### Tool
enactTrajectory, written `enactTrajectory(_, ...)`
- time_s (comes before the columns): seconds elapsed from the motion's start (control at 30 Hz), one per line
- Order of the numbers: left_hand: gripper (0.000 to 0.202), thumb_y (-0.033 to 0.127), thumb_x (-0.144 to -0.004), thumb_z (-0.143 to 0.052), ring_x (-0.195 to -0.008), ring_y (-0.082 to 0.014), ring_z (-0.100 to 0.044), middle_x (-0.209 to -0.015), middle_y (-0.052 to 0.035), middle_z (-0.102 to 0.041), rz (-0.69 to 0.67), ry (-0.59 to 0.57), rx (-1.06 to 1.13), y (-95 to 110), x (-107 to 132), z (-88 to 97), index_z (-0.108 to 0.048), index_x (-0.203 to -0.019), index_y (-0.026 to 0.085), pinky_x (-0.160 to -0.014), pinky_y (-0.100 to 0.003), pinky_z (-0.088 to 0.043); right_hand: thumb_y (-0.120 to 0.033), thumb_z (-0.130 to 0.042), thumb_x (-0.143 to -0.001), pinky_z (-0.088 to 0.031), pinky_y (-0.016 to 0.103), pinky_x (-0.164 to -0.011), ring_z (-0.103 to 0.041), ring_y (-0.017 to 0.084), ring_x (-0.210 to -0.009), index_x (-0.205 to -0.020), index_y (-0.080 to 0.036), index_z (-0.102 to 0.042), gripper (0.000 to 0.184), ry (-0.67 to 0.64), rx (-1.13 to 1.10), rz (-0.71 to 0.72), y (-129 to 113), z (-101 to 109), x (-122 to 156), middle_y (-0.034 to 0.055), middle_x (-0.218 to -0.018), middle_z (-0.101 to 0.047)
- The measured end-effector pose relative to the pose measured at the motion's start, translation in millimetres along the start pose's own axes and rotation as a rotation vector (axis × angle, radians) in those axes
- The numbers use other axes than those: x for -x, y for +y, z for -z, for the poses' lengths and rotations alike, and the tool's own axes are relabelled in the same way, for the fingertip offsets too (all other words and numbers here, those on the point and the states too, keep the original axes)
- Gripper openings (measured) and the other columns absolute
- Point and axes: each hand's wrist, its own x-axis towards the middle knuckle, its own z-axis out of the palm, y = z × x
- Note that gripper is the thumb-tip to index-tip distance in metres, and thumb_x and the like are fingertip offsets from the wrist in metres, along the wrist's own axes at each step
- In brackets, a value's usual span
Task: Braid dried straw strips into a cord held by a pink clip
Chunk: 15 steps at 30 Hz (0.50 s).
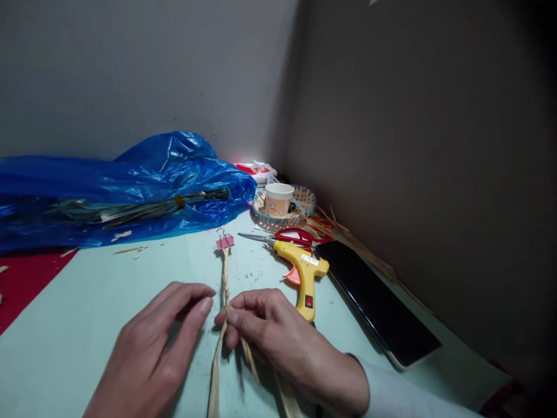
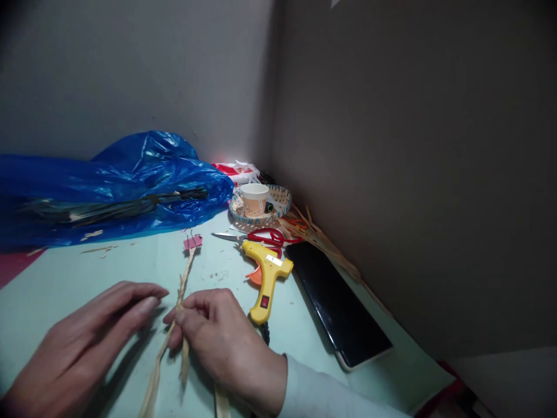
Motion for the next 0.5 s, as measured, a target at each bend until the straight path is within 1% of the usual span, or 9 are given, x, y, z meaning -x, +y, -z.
enactTrajectory(0.07,0.022,0.045,-0.079,-0.062,-0.09,-0.0243,-0.061,-0.087,-0.0026,-0.069,0.187,-0.209,0.213,-4.5,-9.1,0.2,-0.067,-0.09,0.026,-0.083,-0.031,-0.044,-0.022,-0.05,-0.093,-0.036,0.02,-0.06,-0.043,0.008,-0.056,-0.065,-0.013,-0.058,0.031,-0.033,0.058,0.055,1.8,2.0,0.4,-0.0016,-0.061,-0.053)
enactTrajectory(0.13,0.022,0.042,-0.079,-0.064,-0.083,-0.0224,-0.06,-0.079,-0.0015,-0.067,0.321,-0.391,0.436,-8.5,-12.6,-2.7,-0.067,-0.092,0.025,-0.081,-0.031,-0.046,-0.021,-0.044,-0.095,-0.041,0.022,-0.069,-0.051,0.01,-0.065,-0.067,-0.013,-0.058,0.032,-0.075,0.1,0.112,3.0,3.8,1.0,0.0005,-0.065,-0.058)
enactTrajectory(0.17,0.021,0.04,-0.079,-0.065,-0.078,-0.0206,-0.059,-0.074,-0.0006,-0.065,0.366,-0.446,0.519,-9.4,-12.8,-4.4,-0.068,-0.092,0.024,-0.078,-0.031,-0.047,-0.019,-0.042,-0.095,-0.042,0.023,-0.073,-0.054,0.011,-0.068,-0.069,-0.014,-0.059,0.032,-0.094,0.114,0.135,3.0,4.5,1.4,0.0016,-0.068,-0.06)
enactTrajectory(0.23,0.018,0.036,-0.077,-0.067,-0.067,-0.0172,-0.055,-0.068,0.0008,-0.062,0.417,-0.487,0.619,-8.9,-11.7,-6.9,-0.068,-0.09,0.023,-0.07,-0.028,-0.047,-0.017,-0.038,-0.096,-0.043,0.025,-0.076,-0.056,0.012,-0.071,-0.072,-0.014,-0.059,0.032,-0.127,0.132,0.159,1.8,5.3,2.4,0.0031,-0.072,-0.064)
enactTrajectory(0.3,0.017,0.034,-0.077,-0.067,-0.063,-0.0156,-0.052,-0.067,0.0007,-0.061,0.426,-0.495,0.662,-6.8,-10.5,-8.0,-0.067,-0.089,0.022,-0.063,-0.027,-0.045,-0.016,-0.037,-0.096,-0.044,0.024,-0.075,-0.057,0.011,-0.07,-0.07,-0.015,-0.056,0.032,-0.146,0.131,0.166,-0.4,5.5,3.0,0.0033,-0.072,-0.064)
enactTrajectory(0.43,0.017,0.033,-0.074,-0.069,-0.061,-0.0151,-0.054,-0.07,-0.0009,-0.062,0.412,-0.507,0.672,-6.0,-10.3,-8.6,-0.063,-0.084,0.02,-0.059,-0.027,-0.045,-0.012,-0.035,-0.095,-0.043,0.023,-0.073,-0.055,0.01,-0.068,-0.062,-0.017,-0.045,0.035,-0.162,0.139,0.172,-3.1,5.6,2.4,0.0024,-0.068,-0.063)
enactTrajectory(0.5,0.019,0.034,-0.073,-0.07,-0.059,-0.0151,-0.056,-0.07,-0.0006,-0.062,0.437,-0.513,0.679,-7.2,-10.4,-8.5,-0.06,-0.082,0.02,-0.059,-0.028,-0.046,-0.014,-0.034,-0.096,-0.043,0.023,-0.073,-0.055,0.01,-0.069,-0.064,-0.017,-0.046,0.034,-0.175,0.176,0.179,-2.2,5.6,1.9,0.002,-0.068,-0.063)
